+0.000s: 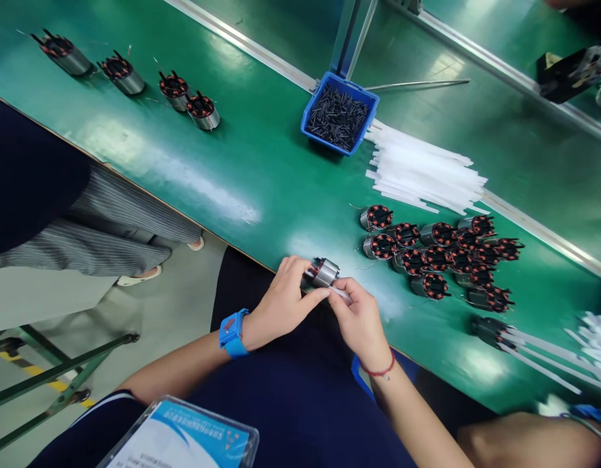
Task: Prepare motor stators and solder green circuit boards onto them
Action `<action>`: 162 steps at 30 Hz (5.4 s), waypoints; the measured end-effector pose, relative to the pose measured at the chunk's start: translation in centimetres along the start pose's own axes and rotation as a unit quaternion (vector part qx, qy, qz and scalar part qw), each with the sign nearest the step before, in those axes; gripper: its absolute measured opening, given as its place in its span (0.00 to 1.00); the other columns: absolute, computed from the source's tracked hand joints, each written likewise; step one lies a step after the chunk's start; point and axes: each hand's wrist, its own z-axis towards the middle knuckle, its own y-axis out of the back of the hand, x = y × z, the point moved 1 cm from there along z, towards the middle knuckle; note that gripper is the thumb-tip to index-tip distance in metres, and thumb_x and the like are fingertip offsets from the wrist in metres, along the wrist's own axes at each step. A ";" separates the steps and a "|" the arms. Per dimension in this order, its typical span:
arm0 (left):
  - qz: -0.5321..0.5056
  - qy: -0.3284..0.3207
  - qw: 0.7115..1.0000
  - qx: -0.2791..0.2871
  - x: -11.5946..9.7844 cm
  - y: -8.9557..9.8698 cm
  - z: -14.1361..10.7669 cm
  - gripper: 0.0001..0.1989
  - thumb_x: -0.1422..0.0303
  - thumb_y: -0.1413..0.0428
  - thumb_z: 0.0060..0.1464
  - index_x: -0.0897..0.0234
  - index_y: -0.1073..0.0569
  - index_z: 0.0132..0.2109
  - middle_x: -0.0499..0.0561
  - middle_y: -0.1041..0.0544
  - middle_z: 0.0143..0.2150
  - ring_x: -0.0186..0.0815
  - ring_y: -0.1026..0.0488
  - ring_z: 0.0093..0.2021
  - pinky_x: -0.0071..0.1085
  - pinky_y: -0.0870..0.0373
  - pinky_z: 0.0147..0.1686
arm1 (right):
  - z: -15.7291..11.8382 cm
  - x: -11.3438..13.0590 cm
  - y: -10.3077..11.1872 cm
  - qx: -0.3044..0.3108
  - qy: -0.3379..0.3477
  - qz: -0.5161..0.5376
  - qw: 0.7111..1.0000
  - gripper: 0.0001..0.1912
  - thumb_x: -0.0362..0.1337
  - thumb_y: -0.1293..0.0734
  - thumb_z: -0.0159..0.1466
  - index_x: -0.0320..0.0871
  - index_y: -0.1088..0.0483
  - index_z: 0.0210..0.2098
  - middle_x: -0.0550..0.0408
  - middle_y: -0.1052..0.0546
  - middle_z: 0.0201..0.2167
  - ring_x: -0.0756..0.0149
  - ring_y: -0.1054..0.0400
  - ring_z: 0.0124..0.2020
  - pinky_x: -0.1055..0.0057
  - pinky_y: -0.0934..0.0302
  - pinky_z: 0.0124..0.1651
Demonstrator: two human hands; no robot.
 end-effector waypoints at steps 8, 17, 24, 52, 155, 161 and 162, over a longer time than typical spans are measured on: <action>0.012 -0.022 1.000 0.019 -0.1 -0.1 0.6 0.06 0.71 0.42 0.56 0.64 0.34 0.37 0.50 0.32 0.38 0.37 0.37 0.42 0.34 0.37 0.42 | -0.5 -0.4 1.8 0.056 0.016 -0.072 0.996 0.17 0.41 0.42 0.67 0.47 0.26 0.49 0.53 0.21 0.44 0.59 0.27 0.45 0.65 0.37 0.48; 0.041 -0.054 0.996 0.051 -0.1 0.1 0.5 0.07 0.69 0.43 0.56 0.64 0.35 0.36 0.51 0.31 0.38 0.38 0.38 0.40 0.36 0.38 0.41 | 0.6 -0.5 4.4 0.231 -0.001 -0.073 0.970 0.22 0.32 0.44 0.65 0.49 0.30 0.55 0.59 0.20 0.39 0.65 0.27 0.37 0.68 0.35 0.44; 0.030 -0.043 0.996 0.077 0.1 0.9 0.7 0.05 0.67 0.45 0.58 0.63 0.34 0.37 0.50 0.31 0.37 0.38 0.37 0.40 0.35 0.38 0.41 | 4.5 3.4 11.2 0.090 0.094 -0.257 0.958 0.18 0.43 0.39 0.65 0.48 0.29 0.52 0.53 0.21 0.40 0.62 0.29 0.36 0.66 0.36 0.41; 0.047 -0.027 0.993 0.105 0.8 1.6 -0.1 0.07 0.67 0.47 0.59 0.62 0.32 0.45 0.51 0.30 0.42 0.37 0.34 0.44 0.34 0.36 0.45 | -1.6 -0.3 6.0 0.062 0.040 -0.163 0.984 0.12 0.39 0.42 0.68 0.47 0.28 0.42 0.53 0.25 0.37 0.62 0.31 0.38 0.67 0.41 0.42; 0.054 -0.014 0.997 0.047 1.5 2.3 -1.5 0.06 0.69 0.47 0.60 0.62 0.31 0.44 0.47 0.33 0.37 0.32 0.34 0.37 0.29 0.36 0.39 | 0.1 1.2 3.5 0.048 0.049 -0.133 0.989 0.11 0.37 0.40 0.67 0.46 0.26 0.42 0.56 0.24 0.37 0.66 0.31 0.38 0.69 0.41 0.42; 0.038 -0.032 0.995 0.086 1.7 2.9 -1.6 0.11 0.74 0.50 0.59 0.63 0.31 0.49 0.51 0.31 0.43 0.34 0.33 0.43 0.30 0.34 0.44 | 1.7 1.8 1.6 0.131 0.095 -0.103 0.981 0.11 0.36 0.42 0.68 0.46 0.27 0.40 0.56 0.26 0.35 0.67 0.33 0.36 0.71 0.42 0.41; 0.030 -0.036 0.994 0.095 1.7 3.0 -1.5 0.12 0.75 0.52 0.59 0.63 0.31 0.49 0.52 0.31 0.44 0.34 0.32 0.44 0.31 0.34 0.46 | 1.9 1.9 1.4 0.139 0.100 -0.105 0.980 0.12 0.36 0.42 0.68 0.45 0.28 0.40 0.55 0.26 0.34 0.67 0.33 0.35 0.71 0.42 0.40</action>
